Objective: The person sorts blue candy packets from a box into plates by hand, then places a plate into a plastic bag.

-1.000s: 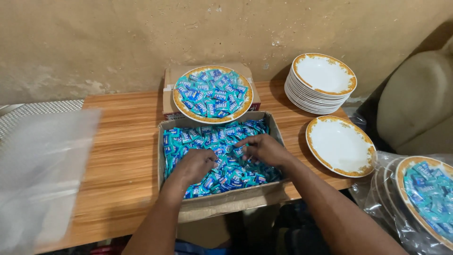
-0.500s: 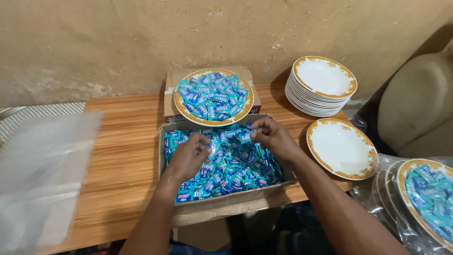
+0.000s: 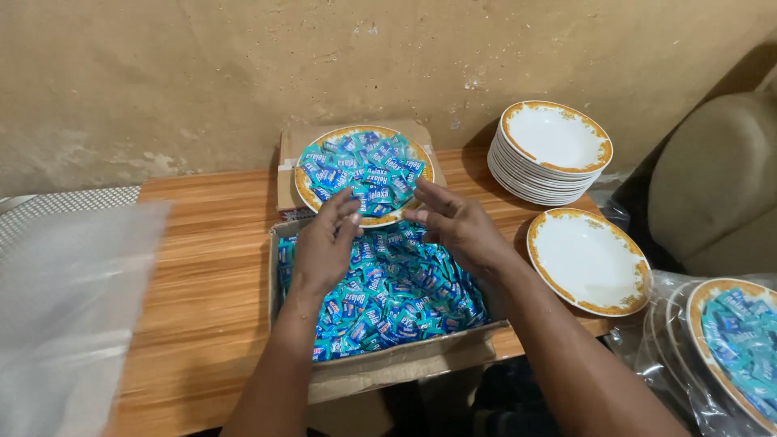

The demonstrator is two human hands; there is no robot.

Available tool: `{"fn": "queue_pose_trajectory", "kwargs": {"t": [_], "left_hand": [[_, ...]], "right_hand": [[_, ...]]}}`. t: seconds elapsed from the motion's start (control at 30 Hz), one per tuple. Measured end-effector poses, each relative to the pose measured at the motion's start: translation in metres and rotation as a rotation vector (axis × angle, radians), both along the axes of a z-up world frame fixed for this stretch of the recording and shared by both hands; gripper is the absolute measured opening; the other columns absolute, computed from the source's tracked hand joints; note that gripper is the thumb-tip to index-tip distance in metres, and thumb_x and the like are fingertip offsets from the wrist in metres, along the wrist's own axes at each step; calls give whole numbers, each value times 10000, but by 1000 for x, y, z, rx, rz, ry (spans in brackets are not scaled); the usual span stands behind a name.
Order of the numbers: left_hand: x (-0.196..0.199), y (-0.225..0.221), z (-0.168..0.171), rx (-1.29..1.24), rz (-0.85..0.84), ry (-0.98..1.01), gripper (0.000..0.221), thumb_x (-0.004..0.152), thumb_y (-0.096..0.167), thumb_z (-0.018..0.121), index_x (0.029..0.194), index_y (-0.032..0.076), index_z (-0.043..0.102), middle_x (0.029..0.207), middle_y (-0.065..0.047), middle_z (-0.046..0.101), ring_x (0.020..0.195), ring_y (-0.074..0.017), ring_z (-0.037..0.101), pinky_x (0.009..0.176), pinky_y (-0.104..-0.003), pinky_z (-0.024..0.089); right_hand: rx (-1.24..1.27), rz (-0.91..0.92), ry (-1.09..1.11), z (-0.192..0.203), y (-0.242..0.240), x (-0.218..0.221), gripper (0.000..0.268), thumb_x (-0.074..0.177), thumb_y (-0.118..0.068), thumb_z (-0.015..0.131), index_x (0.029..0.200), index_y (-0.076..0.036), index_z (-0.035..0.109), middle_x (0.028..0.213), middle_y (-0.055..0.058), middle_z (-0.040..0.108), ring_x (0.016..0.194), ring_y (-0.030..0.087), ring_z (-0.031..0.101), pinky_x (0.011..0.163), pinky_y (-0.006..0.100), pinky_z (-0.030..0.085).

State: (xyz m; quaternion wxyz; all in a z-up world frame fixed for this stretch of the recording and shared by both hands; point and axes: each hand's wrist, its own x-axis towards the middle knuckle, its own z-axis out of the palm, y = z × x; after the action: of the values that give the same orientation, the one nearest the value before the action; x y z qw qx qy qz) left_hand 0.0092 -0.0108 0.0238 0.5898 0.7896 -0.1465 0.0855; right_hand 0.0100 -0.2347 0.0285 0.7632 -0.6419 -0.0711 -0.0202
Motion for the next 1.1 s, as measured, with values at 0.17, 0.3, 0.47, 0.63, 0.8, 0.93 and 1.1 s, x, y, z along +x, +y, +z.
{"fn": "queue_pose_trajectory", "kwargs": {"t": [0.17, 0.3, 0.47, 0.63, 0.8, 0.93, 1.1], "left_hand": [[18, 13, -13, -64, 223, 3, 324, 1071, 164, 506, 1372, 63, 574, 1107, -148, 738, 862, -216, 745, 844, -422, 567], [51, 37, -44, -72, 534, -29, 220, 1064, 202, 549, 1229, 125, 673, 1070, -87, 756, 928, -192, 750, 783, -356, 588], [33, 24, -31, -308, 285, 108, 504, 1071, 85, 408, 1559, -13, 326, 1578, -248, 420, 1464, -410, 400, 1061, -522, 495], [61, 24, -68, -640, 159, 173, 608, 1058, 43, 351, 1649, 80, 212, 1706, -133, 288, 1534, -314, 326, 964, -367, 466], [81, 28, -85, -784, 99, 145, 652, 1057, 9, 335, 1671, 107, 139, 1749, -125, 149, 1590, -365, 188, 1120, -492, 382], [79, 26, -74, -802, 21, 163, 628, 1057, 17, 318, 1661, 111, 175, 1728, -112, 239, 1580, -338, 242, 1180, -520, 347], [95, 37, -102, -890, 96, 217, 610, 1028, -24, 363, 1616, 139, 351, 1650, -80, 420, 1515, -285, 410, 1150, -435, 421]], "right_hand": [[-69, -127, 36, -15, -14, 14, 468, 934, -58, 665, 1394, -21, 590, 1347, 255, 578, 1022, 281, 721, 614, 229, 556], [25, -266, 128, -42, -18, 37, 415, 942, -128, 661, 1326, -8, 558, 1053, 169, 699, 791, 241, 755, 495, 240, 545], [175, -173, 213, -23, 10, 28, 582, 1006, -138, 549, 1523, -40, 300, 1086, 195, 623, 848, 298, 761, 607, 328, 648], [215, -143, 263, -34, 15, 42, 626, 1044, -176, 513, 1605, -126, 241, 1089, 165, 569, 908, 334, 754, 754, 433, 688], [239, -61, 305, -60, 9, 63, 630, 1046, -180, 538, 1604, -208, 245, 1114, 225, 633, 949, 415, 751, 826, 529, 657], [268, -42, 326, -70, 6, 72, 487, 1047, -152, 529, 1508, -207, 382, 1062, 215, 672, 887, 394, 767, 776, 487, 672], [325, -53, 329, -77, 3, 72, 457, 1009, -117, 559, 1444, -207, 451, 959, 221, 688, 767, 357, 773, 700, 454, 695]]}}
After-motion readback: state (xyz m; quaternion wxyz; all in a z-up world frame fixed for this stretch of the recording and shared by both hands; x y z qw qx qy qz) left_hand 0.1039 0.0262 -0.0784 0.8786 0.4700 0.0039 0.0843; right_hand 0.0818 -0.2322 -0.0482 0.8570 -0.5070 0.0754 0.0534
